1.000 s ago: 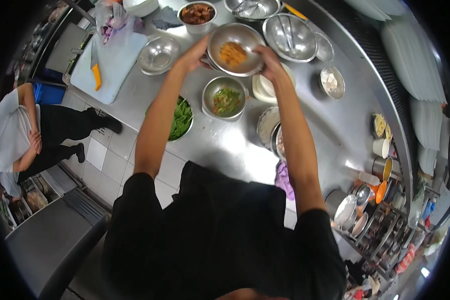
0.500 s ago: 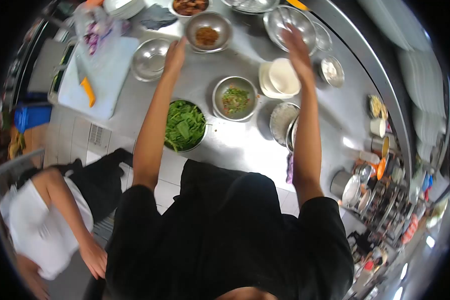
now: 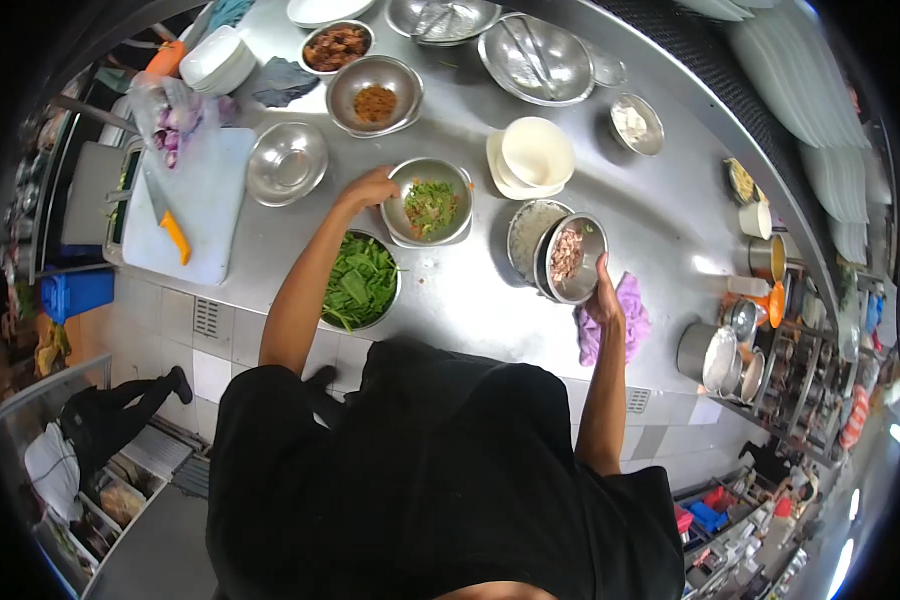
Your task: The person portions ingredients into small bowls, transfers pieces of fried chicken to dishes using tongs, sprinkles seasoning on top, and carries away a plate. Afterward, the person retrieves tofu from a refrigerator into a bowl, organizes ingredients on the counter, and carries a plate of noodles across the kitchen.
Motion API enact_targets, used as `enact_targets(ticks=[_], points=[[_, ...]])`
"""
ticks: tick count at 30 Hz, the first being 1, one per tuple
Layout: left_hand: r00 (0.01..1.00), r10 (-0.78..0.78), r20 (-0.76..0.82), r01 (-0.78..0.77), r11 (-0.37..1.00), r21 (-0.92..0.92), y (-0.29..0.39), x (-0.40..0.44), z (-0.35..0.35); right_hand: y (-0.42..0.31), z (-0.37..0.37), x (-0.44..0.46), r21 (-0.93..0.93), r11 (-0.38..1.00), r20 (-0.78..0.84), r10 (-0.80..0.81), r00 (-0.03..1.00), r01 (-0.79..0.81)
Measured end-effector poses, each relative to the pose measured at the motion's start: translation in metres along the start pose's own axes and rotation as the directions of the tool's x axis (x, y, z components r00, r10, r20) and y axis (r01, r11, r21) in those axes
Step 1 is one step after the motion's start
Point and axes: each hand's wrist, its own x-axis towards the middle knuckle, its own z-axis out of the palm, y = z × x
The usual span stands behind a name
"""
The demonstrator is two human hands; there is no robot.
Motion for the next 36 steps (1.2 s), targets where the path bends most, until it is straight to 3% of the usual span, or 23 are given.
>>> enact_targets(ticks=[2, 4, 6, 8, 11, 16, 17, 20, 22, 24, 27, 28, 30, 32, 34, 35, 36], points=[[0.990, -0.102, -0.093, 0.102, 0.995, -0.002, 0.028, -0.048, -0.025, 0.009, 0.030, -0.002, -0.019, 0.999, 0.057, 0.030, 0.998, -0.029], [0.957, -0.118, -0.266, 0.051, 0.969, -0.243, 0.009, -0.071, -0.052, 0.027, 0.057, 0.010, 0.001, 1.000, 0.087, 0.029, 0.996, -0.029], [0.922, -0.063, -0.382, -0.052, 0.957, -0.284, 0.018, -0.117, -0.073, 0.029, 0.108, 0.016, 0.038, 0.999, 0.044, -0.016, 0.999, 0.015], [0.864, -0.122, -0.488, -0.045, 0.948, -0.316, 0.039, -0.171, -0.081, 0.028, 0.149, 0.031, 0.121, 0.992, 0.049, -0.029, 0.998, 0.023], [0.821, -0.049, -0.569, -0.154, 0.941, -0.302, 0.019, -0.220, -0.087, 0.012, 0.203, 0.060, 0.195, 0.981, 0.146, -0.003, 0.989, -0.025], [0.812, -0.135, -0.568, -0.089, 0.933, -0.350, 0.035, -0.279, -0.025, -0.011, 0.244, 0.117, 0.148, 0.989, 0.268, -0.024, 0.963, -0.016], [0.854, -0.124, -0.505, -0.075, 0.932, -0.356, 0.037, -0.281, -0.008, -0.013, 0.244, 0.116, 0.118, 0.992, 0.284, -0.001, 0.959, -0.034], [0.943, -0.058, -0.327, -0.060, 0.938, -0.341, 0.038, -0.261, 0.044, -0.022, 0.228, 0.106, -0.073, 0.995, 0.236, 0.079, 0.969, -0.064], [0.960, 0.021, -0.279, -0.082, 0.974, -0.211, 0.012, -0.225, 0.087, -0.022, 0.220, 0.099, -0.207, 0.976, 0.192, 0.105, 0.976, -0.064], [0.973, 0.062, -0.223, -0.095, 0.986, -0.138, 0.003, -0.194, 0.134, -0.022, 0.209, 0.104, -0.196, 0.980, 0.217, 0.071, 0.974, -0.028], [0.994, -0.042, -0.096, 0.021, 0.978, -0.209, 0.001, -0.156, 0.186, -0.040, 0.203, 0.126, -0.175, 0.984, 0.311, 0.063, 0.948, -0.008], [0.994, -0.042, -0.101, 0.020, 0.977, -0.211, -0.004, -0.141, 0.199, -0.042, 0.204, 0.133, -0.168, 0.984, 0.369, 0.112, 0.922, -0.053], [0.987, -0.100, -0.124, 0.029, 0.877, -0.479, -0.011, -0.117, 0.212, -0.045, 0.207, 0.144, -0.165, 0.983, 0.376, 0.139, 0.916, -0.081], [0.991, -0.047, -0.125, -0.020, 0.873, -0.488, -0.024, -0.101, 0.223, -0.052, 0.204, 0.149, -0.341, 0.938, 0.371, 0.187, 0.910, -0.054], [0.959, -0.053, -0.278, -0.056, 0.927, -0.370, -0.032, -0.080, 0.231, -0.038, 0.195, 0.178, -0.394, 0.918, 0.398, 0.134, 0.908, 0.038], [0.912, 0.155, -0.379, -0.267, 0.928, -0.262, -0.034, -0.075, 0.240, -0.030, 0.185, 0.188, -0.409, 0.877, 0.562, 0.025, 0.827, 0.251], [0.854, 0.283, -0.438, -0.405, 0.888, -0.217, -0.050, -0.055, 0.255, -0.024, 0.187, 0.178, -0.397, 0.852, 0.543, -0.083, 0.836, 0.342]])
